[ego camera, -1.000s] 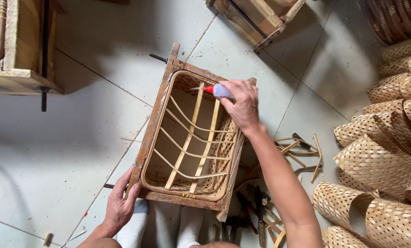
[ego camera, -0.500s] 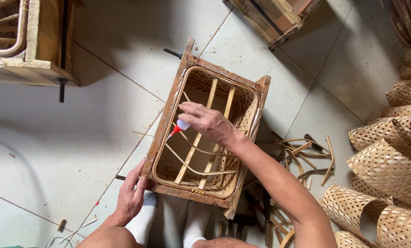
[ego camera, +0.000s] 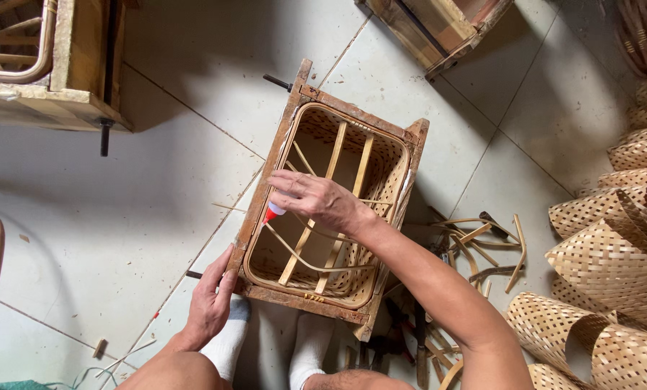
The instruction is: The person assembles a rectangular basket by fitting bamboo strips into a wooden mold, applying glue to the joints, and tapping them with a hammer. They then attach a woven bamboo panel to the frame and secure it with a hammer and pliers.
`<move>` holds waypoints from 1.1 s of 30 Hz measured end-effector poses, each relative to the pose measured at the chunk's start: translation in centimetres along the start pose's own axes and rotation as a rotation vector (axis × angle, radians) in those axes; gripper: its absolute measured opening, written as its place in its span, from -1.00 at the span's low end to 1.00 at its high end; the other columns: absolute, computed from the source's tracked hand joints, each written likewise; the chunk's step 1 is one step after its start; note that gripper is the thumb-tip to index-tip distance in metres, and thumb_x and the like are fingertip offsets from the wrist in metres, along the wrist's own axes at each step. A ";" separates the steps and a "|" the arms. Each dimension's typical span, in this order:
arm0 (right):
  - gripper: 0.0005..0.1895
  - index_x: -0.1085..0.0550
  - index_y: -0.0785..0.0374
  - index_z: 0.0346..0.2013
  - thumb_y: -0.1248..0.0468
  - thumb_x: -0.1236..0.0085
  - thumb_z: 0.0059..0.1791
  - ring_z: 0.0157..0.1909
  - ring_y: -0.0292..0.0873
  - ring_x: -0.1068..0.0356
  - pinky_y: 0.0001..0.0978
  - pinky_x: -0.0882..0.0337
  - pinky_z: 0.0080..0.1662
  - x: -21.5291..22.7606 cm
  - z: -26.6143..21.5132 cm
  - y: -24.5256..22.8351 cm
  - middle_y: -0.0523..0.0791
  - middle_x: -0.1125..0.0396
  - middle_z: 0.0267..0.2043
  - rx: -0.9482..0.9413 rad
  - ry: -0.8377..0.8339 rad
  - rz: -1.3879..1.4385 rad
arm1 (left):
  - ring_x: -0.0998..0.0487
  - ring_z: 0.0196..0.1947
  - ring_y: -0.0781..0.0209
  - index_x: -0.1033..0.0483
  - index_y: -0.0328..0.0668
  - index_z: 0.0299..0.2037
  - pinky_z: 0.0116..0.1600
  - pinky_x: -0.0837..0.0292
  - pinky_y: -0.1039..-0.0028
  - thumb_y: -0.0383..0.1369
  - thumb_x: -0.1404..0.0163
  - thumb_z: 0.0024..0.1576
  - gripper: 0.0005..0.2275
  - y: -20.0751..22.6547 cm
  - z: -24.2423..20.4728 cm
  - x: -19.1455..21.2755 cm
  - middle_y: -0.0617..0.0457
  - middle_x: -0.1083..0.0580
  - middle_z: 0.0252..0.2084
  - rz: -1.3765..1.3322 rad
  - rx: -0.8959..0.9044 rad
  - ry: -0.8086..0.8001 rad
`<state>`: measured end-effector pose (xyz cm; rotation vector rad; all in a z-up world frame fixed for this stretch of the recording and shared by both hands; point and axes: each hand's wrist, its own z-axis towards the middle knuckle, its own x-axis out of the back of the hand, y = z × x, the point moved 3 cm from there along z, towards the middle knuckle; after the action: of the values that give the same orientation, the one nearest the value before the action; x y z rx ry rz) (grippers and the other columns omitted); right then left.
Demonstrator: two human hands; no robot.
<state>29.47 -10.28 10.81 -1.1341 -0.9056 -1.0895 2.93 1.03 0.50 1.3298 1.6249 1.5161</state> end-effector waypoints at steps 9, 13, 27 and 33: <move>-0.73 -0.49 0.21 0.04 0.34 -0.18 0.04 0.29 -0.03 -0.38 -0.27 -0.37 0.28 0.2 0.8 0.7 -0.03 -0.42 0.16 0.065 0.048 -0.064 | -0.44 0.26 0.04 -0.29 -0.18 0.38 0.30 -0.30 0.32 -0.32 0.16 0.30 -0.58 0.2 -0.1 0.0 -0.16 -0.43 0.27 0.015 -0.005 0.011; -0.74 -0.50 0.25 0.04 0.35 -0.20 0.05 0.28 -0.05 -0.40 -0.29 -0.38 0.29 0.4 0.8 1.6 -0.04 -0.44 0.13 0.093 0.053 -0.169 | -0.44 0.27 0.03 -0.29 -0.19 0.38 0.31 -0.28 0.32 -0.32 0.17 0.31 -0.58 0.2 -0.1 0.0 -0.16 -0.42 0.28 0.007 -0.010 0.010; -0.75 -0.50 0.12 0.02 0.36 -0.14 0.04 0.34 -0.07 -0.34 -0.28 -0.36 0.27 1.4 -0.4 3.0 -0.11 -0.39 0.26 -0.070 0.054 -0.113 | -0.42 0.28 0.02 -0.28 -0.19 0.38 0.33 -0.26 0.31 -0.31 0.17 0.31 -0.57 0.1 -0.2 0.0 -0.16 -0.42 0.28 0.016 -0.006 0.007; -0.69 -0.48 0.15 0.07 0.36 -0.15 0.02 0.35 -0.08 -0.33 -0.32 -0.33 0.29 1.1 0.3 3.0 -0.09 -0.37 0.26 -0.005 0.006 -0.188 | -0.41 0.30 0.04 -0.28 -0.19 0.38 0.34 -0.25 0.32 -0.30 0.17 0.31 -0.58 0.2 0.1 -0.1 -0.15 -0.41 0.30 0.022 -0.003 0.013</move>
<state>32.65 -9.99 11.20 -1.0653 -1.0208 -1.2475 3.07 0.98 0.64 1.3434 1.6205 1.5422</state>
